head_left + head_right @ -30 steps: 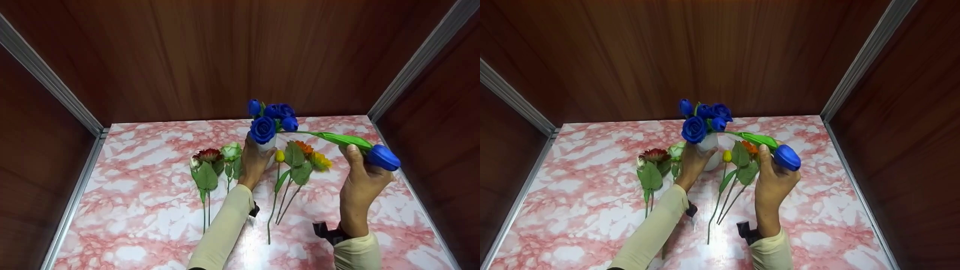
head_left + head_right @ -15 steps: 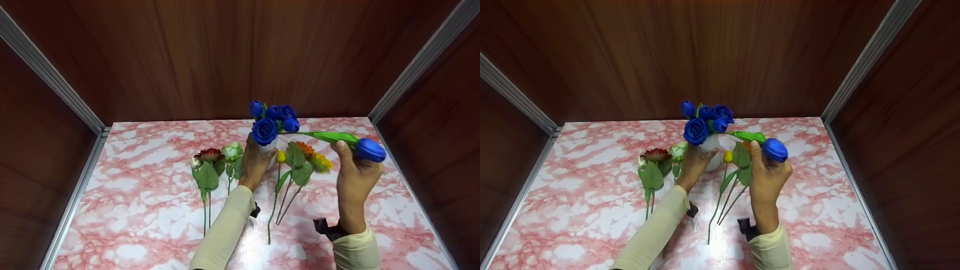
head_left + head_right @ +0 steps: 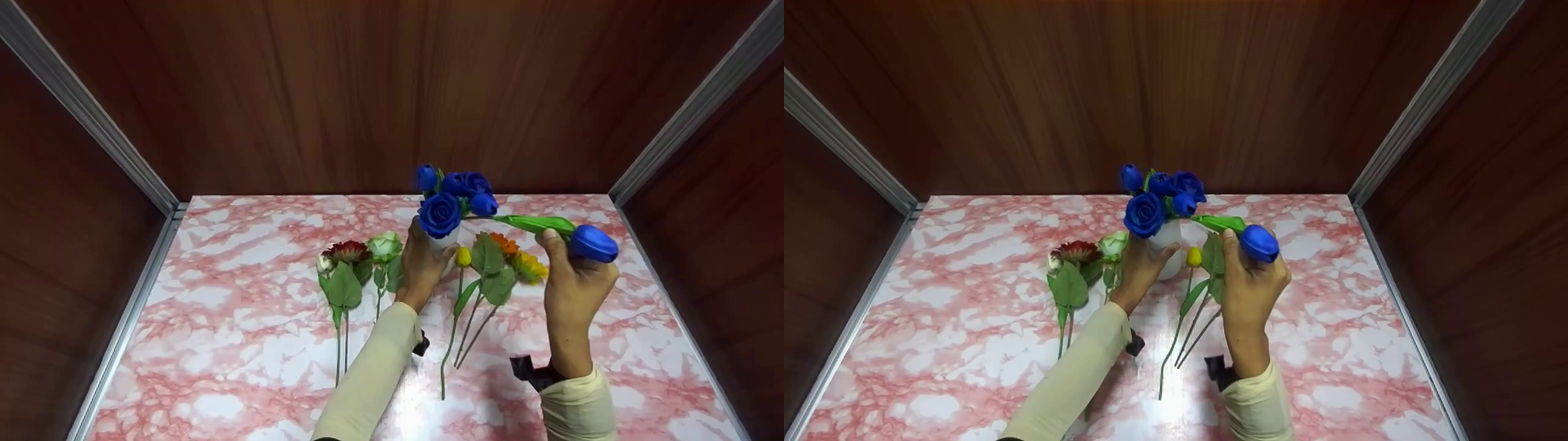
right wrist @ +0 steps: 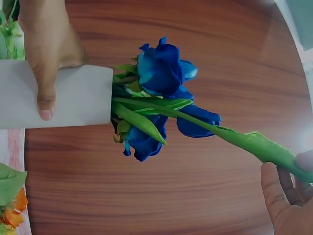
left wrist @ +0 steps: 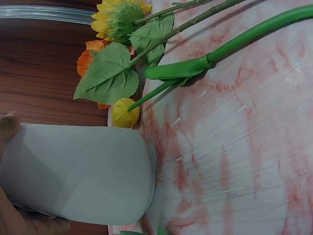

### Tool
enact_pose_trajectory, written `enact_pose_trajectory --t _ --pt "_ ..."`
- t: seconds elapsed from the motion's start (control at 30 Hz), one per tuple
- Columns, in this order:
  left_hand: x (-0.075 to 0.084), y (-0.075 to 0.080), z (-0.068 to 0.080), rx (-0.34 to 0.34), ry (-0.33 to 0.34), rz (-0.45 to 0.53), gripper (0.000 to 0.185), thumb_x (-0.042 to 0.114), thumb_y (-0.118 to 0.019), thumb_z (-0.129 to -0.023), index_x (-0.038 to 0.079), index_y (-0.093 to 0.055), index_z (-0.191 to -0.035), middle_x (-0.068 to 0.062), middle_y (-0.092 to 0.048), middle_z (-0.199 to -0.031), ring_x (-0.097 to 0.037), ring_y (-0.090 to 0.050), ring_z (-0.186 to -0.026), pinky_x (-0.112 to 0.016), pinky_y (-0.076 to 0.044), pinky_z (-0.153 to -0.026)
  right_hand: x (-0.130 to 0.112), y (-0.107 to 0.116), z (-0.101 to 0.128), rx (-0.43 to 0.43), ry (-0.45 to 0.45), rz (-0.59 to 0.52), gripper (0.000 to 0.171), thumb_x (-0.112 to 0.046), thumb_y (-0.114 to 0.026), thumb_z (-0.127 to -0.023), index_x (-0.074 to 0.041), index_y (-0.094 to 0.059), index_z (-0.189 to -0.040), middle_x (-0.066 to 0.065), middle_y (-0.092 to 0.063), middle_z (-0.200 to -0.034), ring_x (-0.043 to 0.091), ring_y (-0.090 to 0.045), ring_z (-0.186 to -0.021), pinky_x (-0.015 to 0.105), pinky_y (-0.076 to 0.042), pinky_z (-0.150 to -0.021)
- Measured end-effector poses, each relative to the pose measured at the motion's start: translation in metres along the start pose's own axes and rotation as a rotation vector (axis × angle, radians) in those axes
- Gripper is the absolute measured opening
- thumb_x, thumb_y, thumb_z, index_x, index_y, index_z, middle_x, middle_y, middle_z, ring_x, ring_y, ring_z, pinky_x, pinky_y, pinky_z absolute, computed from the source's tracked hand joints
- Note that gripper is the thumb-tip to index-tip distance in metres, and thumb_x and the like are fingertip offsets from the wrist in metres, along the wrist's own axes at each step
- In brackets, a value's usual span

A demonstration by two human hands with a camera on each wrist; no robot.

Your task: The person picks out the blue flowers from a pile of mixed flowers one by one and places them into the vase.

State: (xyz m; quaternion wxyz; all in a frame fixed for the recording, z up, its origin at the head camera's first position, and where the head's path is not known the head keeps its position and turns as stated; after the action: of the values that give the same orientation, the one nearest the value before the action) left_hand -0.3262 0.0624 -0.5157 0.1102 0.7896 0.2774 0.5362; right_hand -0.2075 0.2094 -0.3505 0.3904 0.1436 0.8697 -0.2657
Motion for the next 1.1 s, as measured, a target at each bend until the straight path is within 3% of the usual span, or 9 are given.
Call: enact_pose_trajectory --t 0.3,0.43,0.9,1.1 --pt "0.004 0.001 0.001 -0.06 0.081 0.003 0.09 0.039 -0.078 -0.08 0.012 -0.025 -0.147 -0.008 -0.048 -0.137 -0.022 -0.052 -0.122 -0.039 -0.041 -0.101 0.005 -0.003 0.001 -0.02 0.001 0.129 0.01 0.008 -0.068 -0.083 0.016 -0.067 -0.088 0.007 -0.071 -0.076 0.014 -0.069 -0.07 0.025 -0.053 -0.074" --pt "0.004 0.001 0.0 -0.067 0.087 0.013 0.09 0.04 -0.077 -0.08 0.014 -0.024 -0.148 -0.007 -0.048 -0.138 -0.02 -0.052 -0.122 -0.038 -0.041 -0.102 0.008 -0.004 0.001 -0.021 -0.005 0.179 0.012 0.006 -0.069 -0.083 0.017 -0.066 -0.087 0.004 -0.071 -0.073 0.013 -0.069 -0.068 0.025 -0.053 -0.072" --pt "0.001 0.001 -0.002 0.003 -0.016 -0.038 0.092 0.039 -0.079 -0.078 0.003 -0.027 -0.145 -0.014 -0.049 -0.135 -0.026 -0.055 -0.117 -0.04 -0.045 -0.096 0.007 -0.005 0.0 -0.07 -0.006 0.368 0.015 -0.001 -0.072 -0.084 0.013 -0.069 -0.089 -0.002 -0.069 -0.072 0.006 -0.064 -0.068 0.023 -0.049 -0.072" --pt "0.001 -0.002 0.0 0.058 -0.085 -0.034 0.091 0.039 -0.08 -0.077 0.002 -0.03 -0.143 -0.015 -0.051 -0.133 -0.025 -0.056 -0.116 -0.039 -0.047 -0.094 0.019 -0.007 0.004 -0.107 -0.014 0.453 0.016 -0.001 -0.075 -0.08 0.007 -0.072 -0.093 0.008 -0.069 -0.08 0.006 -0.057 -0.066 0.021 -0.046 -0.065"
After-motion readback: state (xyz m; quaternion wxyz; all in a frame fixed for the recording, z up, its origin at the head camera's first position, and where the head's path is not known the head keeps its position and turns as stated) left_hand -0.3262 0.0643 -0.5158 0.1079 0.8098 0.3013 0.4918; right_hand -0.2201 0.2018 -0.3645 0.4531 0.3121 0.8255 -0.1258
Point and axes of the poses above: each hand's wrist, its own z-axis away from the middle knuckle, its own y-axis out of the back of the hand, x = y × z, the point moved 1 cm from there along -z, towards the middle knuckle
